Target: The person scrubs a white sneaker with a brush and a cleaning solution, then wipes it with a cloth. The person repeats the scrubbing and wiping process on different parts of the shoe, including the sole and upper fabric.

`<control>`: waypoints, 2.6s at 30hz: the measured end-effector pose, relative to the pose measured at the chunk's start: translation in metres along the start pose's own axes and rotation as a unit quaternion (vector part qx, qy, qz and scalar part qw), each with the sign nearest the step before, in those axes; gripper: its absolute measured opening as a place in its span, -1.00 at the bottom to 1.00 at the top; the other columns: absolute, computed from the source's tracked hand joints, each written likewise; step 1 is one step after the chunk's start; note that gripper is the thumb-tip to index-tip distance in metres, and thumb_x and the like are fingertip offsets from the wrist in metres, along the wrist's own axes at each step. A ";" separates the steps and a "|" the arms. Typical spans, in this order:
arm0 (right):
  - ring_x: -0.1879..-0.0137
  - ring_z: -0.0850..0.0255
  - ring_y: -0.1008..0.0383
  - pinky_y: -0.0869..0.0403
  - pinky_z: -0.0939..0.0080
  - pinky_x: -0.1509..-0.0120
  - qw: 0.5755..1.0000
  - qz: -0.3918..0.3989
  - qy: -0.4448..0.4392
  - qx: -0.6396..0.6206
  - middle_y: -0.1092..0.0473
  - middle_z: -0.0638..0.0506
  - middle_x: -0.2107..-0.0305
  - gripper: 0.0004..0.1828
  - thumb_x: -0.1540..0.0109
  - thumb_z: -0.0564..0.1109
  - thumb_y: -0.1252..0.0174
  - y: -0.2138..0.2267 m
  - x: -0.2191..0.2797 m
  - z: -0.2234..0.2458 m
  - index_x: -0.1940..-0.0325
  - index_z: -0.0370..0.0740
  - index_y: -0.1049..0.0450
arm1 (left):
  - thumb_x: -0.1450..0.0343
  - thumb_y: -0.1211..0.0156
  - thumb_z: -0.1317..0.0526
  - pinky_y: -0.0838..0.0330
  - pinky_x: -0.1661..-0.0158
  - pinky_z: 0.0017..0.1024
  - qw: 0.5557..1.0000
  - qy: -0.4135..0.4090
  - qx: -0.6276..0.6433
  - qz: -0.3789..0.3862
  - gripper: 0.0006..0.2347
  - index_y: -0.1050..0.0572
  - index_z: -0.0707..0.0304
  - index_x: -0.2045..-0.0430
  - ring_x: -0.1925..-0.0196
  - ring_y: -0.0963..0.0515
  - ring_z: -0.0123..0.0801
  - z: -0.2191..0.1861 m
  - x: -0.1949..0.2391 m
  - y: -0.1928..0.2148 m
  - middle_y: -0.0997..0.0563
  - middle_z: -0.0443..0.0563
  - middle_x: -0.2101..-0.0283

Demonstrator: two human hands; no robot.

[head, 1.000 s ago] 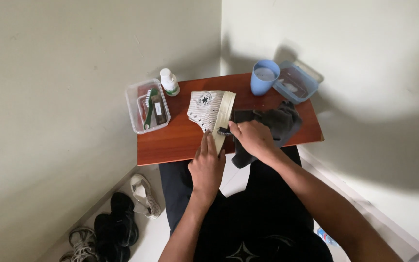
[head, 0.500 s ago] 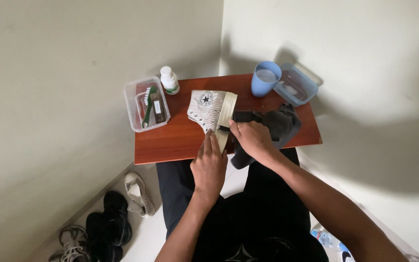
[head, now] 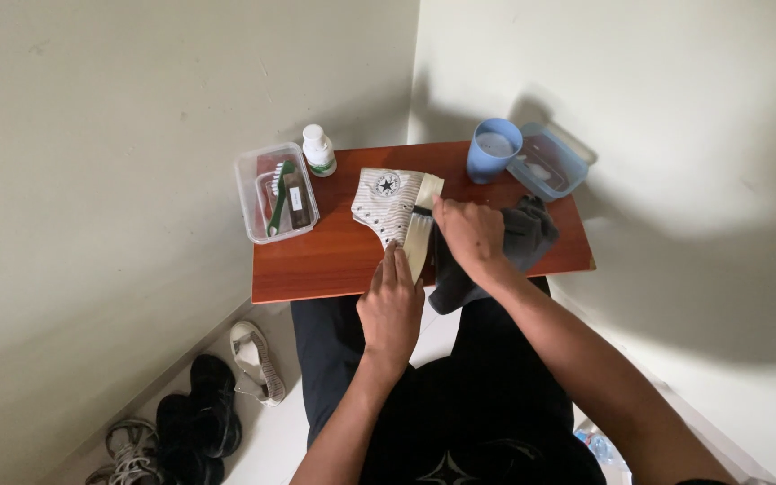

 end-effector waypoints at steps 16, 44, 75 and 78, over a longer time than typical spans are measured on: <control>0.28 -0.26 -0.63 -0.58 -0.25 0.15 0.993 0.098 -0.016 -0.059 -0.53 -0.26 0.58 -0.30 -0.46 0.17 0.24 0.007 -0.010 -0.004 0.55 -0.21 -0.56 | -0.19 -0.48 0.06 -0.67 0.28 -0.48 1.000 -0.010 -0.010 0.002 -0.42 -0.49 0.29 -0.09 0.03 -0.71 -0.36 -0.002 -0.001 -0.003 -0.60 0.02 -0.15; 0.45 0.10 -0.34 -0.28 0.12 0.27 0.909 -0.249 0.334 -0.004 -0.28 0.01 0.80 -0.59 -0.22 -0.07 -0.24 -0.004 -0.024 0.005 0.73 -0.13 -0.39 | -0.32 -0.26 0.23 -0.64 0.28 -0.50 0.995 -0.030 -0.005 -0.096 -0.71 -0.57 0.33 0.11 0.12 -0.74 -0.28 -0.010 -0.001 0.020 -0.69 0.10 -0.01; 0.65 0.04 -0.28 -0.35 0.13 0.43 0.980 -0.177 0.085 -0.019 -0.13 0.00 0.92 -0.34 -0.38 -0.04 -0.04 -0.034 -0.017 -0.028 0.85 -0.09 -0.18 | -0.21 -0.42 0.00 -0.64 0.42 -0.39 0.996 0.056 0.069 0.003 -0.47 -0.50 0.21 -0.03 0.17 -0.73 -0.33 0.021 0.001 0.002 -0.63 -0.08 -0.13; 0.63 -0.05 -0.36 -0.39 0.02 0.44 0.979 -0.174 0.109 -0.007 -0.21 -0.07 0.91 -0.39 -0.33 -0.02 -0.07 -0.012 -0.004 -0.002 0.85 -0.09 -0.28 | -0.23 -0.41 -0.01 -0.64 0.45 -0.40 0.996 0.062 0.069 0.016 -0.48 -0.50 0.19 -0.05 0.20 -0.73 -0.37 0.019 0.001 0.005 -0.61 -0.13 -0.15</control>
Point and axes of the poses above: each hand's wrist, its own x-axis away from the middle knuckle, its own y-axis out of the back of the hand, z = x × y, the point moved 6 cm from there along -x, towards the middle knuckle
